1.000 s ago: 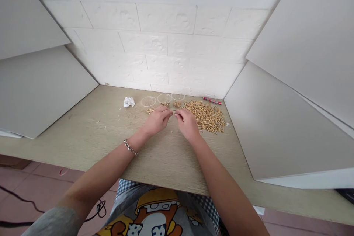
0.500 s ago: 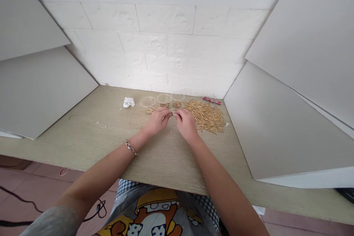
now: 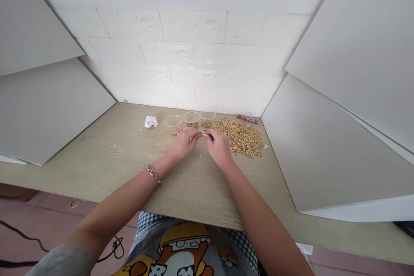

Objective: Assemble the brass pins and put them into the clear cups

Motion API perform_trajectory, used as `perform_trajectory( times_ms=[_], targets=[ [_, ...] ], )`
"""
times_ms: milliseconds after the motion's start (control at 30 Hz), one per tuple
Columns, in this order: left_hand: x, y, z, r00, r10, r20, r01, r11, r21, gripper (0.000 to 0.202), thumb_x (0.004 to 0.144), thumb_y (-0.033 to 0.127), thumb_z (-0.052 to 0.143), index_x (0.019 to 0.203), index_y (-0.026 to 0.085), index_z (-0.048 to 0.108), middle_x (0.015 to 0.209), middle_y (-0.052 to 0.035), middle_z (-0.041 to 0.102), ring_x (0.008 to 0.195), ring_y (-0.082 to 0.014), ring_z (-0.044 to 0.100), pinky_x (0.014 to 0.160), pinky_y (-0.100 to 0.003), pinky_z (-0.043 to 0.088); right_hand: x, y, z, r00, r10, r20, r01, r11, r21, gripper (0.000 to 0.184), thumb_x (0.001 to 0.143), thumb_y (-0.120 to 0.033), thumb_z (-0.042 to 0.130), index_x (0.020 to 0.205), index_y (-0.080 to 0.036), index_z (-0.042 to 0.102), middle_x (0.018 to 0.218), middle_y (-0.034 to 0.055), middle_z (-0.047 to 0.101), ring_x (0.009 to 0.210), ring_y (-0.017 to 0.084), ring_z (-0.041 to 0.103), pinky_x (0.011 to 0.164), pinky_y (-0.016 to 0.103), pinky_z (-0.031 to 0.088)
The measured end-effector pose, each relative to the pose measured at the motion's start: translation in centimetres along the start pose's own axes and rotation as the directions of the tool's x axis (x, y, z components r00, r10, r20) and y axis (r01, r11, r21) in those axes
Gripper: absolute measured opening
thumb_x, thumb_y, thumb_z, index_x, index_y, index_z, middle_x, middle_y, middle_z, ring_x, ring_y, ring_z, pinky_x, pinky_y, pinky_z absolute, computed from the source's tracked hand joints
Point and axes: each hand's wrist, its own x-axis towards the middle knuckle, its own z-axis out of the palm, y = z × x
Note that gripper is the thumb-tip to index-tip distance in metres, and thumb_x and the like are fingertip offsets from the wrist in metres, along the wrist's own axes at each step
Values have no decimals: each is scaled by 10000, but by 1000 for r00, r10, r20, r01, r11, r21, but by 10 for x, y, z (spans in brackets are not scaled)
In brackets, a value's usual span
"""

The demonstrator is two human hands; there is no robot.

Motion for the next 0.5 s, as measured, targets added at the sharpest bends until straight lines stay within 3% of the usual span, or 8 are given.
perform_trajectory(
  times_ms=[500],
  targets=[
    [0,4,-6,998,-70,3,70,997,27,165,820,206,480,794,158,636,729,-31,622,697,-124,545,664,-249,435,-2,-11,-3,998,-15,-64,11,997,-70,172,772,-291,491,741,-191,626,707,31,610,593,136,508,604,271,411]
  ],
)
